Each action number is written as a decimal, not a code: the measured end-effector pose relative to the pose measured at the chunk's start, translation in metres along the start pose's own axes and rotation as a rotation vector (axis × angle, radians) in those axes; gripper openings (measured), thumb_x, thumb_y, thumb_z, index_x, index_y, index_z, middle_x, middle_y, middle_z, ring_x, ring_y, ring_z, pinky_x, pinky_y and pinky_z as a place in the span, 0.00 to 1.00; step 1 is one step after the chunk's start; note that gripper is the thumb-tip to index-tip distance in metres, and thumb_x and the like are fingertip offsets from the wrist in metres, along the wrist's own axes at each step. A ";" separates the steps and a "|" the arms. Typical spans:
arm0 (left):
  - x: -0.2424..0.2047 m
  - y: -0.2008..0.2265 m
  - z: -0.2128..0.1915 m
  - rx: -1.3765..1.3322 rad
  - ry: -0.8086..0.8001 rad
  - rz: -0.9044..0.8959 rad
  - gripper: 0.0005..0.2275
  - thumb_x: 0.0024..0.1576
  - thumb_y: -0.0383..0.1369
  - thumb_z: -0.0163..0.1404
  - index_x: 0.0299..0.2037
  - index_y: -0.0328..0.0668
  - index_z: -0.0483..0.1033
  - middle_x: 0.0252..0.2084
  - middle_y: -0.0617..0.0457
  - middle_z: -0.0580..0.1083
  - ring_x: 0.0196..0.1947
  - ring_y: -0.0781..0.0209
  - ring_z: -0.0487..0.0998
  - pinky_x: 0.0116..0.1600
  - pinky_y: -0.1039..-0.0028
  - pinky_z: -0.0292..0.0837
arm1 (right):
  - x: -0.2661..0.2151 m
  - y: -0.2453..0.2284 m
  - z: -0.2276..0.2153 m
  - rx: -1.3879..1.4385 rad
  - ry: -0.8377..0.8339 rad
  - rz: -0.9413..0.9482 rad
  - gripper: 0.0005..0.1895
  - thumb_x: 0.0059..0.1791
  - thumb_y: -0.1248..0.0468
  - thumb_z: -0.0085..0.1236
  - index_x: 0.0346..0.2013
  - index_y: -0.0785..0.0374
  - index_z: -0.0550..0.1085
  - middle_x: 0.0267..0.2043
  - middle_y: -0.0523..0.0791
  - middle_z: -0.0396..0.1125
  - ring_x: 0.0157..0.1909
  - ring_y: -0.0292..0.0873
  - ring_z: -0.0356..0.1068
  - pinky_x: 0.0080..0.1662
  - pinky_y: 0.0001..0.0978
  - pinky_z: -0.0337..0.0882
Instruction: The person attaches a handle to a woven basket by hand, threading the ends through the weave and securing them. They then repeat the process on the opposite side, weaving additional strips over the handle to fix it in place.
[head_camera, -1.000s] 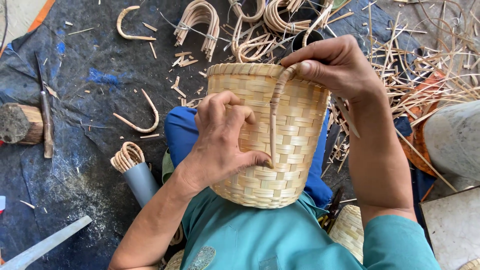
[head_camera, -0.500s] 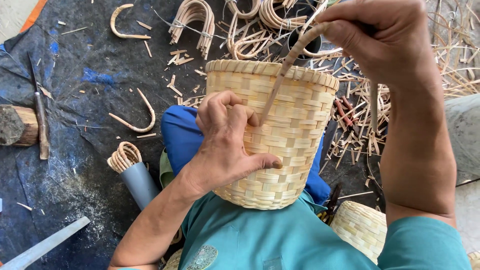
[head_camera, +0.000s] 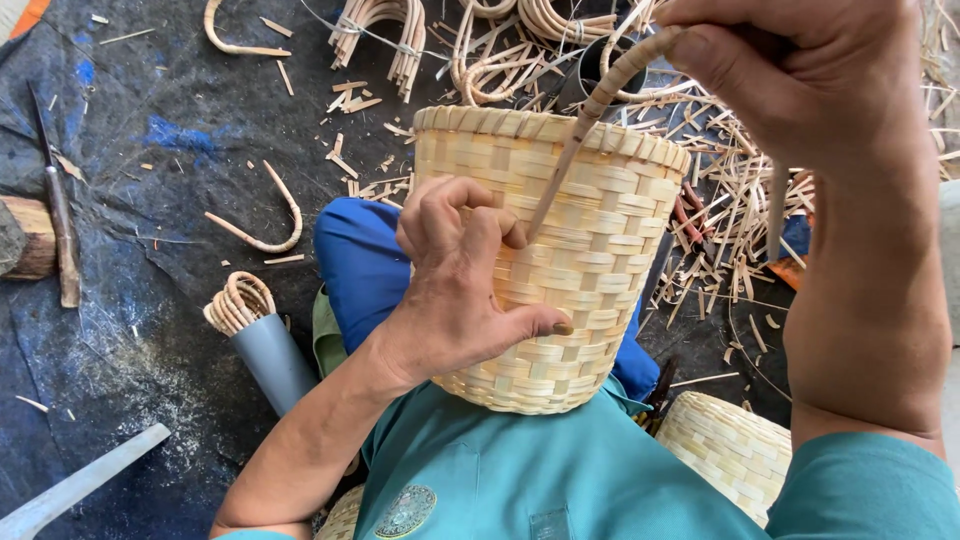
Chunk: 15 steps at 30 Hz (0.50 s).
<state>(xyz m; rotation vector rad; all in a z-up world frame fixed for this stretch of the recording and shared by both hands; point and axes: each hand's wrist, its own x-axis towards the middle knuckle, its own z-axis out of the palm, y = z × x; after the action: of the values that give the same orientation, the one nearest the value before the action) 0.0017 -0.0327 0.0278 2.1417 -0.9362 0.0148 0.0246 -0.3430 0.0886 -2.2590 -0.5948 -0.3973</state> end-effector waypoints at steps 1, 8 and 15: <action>0.001 0.001 0.000 -0.001 0.001 -0.006 0.35 0.42 0.55 0.71 0.49 0.44 0.66 0.57 0.45 0.55 0.63 0.43 0.51 0.68 0.47 0.44 | 0.003 -0.003 -0.001 0.004 -0.005 0.000 0.05 0.62 0.76 0.58 0.52 0.76 0.77 0.38 0.49 0.71 0.36 0.33 0.68 0.36 0.21 0.66; 0.002 0.001 0.003 0.004 -0.011 0.020 0.34 0.41 0.54 0.71 0.49 0.45 0.67 0.56 0.45 0.55 0.63 0.43 0.50 0.66 0.48 0.43 | 0.022 -0.033 -0.009 -0.145 -0.064 -0.042 0.05 0.57 0.77 0.57 0.47 0.77 0.76 0.29 0.49 0.68 0.27 0.35 0.64 0.29 0.24 0.61; -0.005 -0.002 0.005 -0.015 -0.003 0.031 0.34 0.41 0.54 0.71 0.49 0.45 0.67 0.57 0.46 0.55 0.64 0.43 0.50 0.68 0.48 0.44 | 0.035 -0.032 0.005 -0.001 -0.209 0.217 0.04 0.55 0.73 0.59 0.43 0.72 0.77 0.26 0.45 0.68 0.21 0.35 0.59 0.25 0.28 0.57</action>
<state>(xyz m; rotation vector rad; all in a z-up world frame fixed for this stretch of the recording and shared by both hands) -0.0024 -0.0317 0.0218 2.1138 -0.9687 0.0195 0.0371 -0.3092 0.1198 -2.3531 -0.4463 -0.0539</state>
